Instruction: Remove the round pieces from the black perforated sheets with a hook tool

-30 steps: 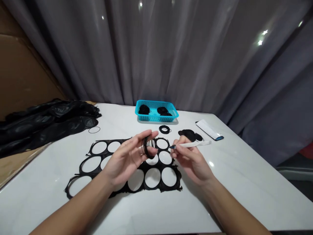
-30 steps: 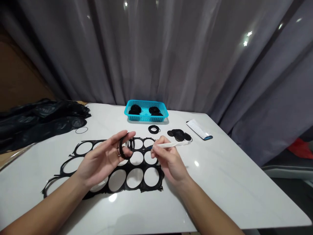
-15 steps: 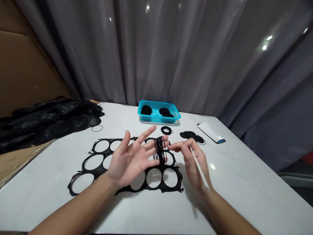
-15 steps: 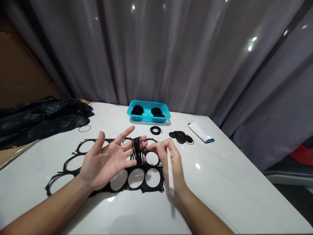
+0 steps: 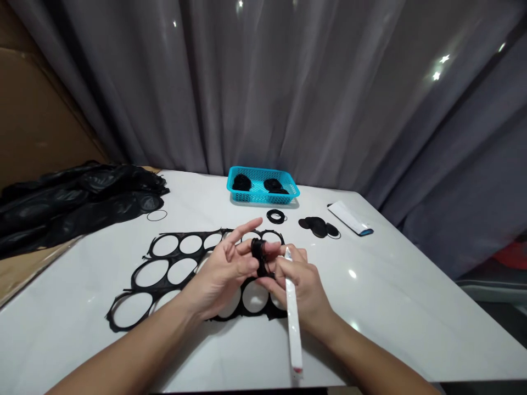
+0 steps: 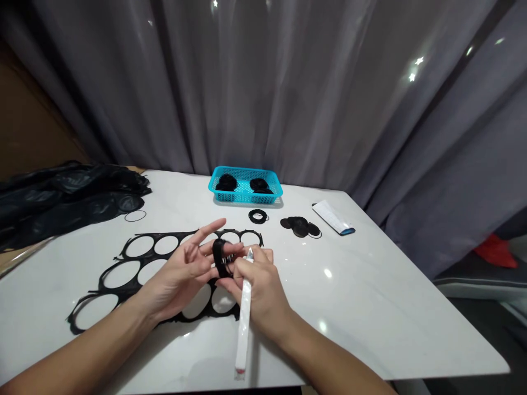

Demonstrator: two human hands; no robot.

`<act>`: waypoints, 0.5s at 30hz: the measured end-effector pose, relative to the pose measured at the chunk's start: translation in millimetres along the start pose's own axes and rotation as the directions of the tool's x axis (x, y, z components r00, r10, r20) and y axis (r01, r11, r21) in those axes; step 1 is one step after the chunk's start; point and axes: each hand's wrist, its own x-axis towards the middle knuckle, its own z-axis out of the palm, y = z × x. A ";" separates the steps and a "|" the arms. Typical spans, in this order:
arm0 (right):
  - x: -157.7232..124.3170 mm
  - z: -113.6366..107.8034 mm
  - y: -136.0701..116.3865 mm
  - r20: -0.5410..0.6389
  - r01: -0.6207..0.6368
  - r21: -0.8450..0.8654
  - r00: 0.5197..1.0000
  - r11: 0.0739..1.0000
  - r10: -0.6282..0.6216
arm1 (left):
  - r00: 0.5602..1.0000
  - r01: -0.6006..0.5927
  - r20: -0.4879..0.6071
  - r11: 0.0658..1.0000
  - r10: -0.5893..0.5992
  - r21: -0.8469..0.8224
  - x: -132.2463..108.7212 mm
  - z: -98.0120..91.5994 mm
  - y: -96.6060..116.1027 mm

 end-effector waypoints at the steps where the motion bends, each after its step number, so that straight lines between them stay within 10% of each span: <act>1: 0.2 1.7 0.6 0.011 0.013 0.008 1.000 1.000 -0.013 | 0.999 0.019 -0.047 1.000 -0.018 0.011 0.9 -0.6 -1.9; 6: 6.5 -0.3 -4.6 0.066 -0.175 0.293 0.984 0.940 0.163 | 0.970 -0.012 -0.244 0.998 -0.002 -0.057 7.3 0.5 -0.8; 10: 12.1 -6.0 -3.9 0.163 -0.398 0.611 0.909 0.684 0.383 | 0.990 0.036 -0.138 0.981 -0.009 0.193 5.9 0.5 2.3; 15: 16.5 -10.6 5.7 0.197 -0.461 0.753 0.838 0.469 0.509 | 1.000 0.002 0.017 0.590 -0.026 0.807 -3.4 0.0 -0.9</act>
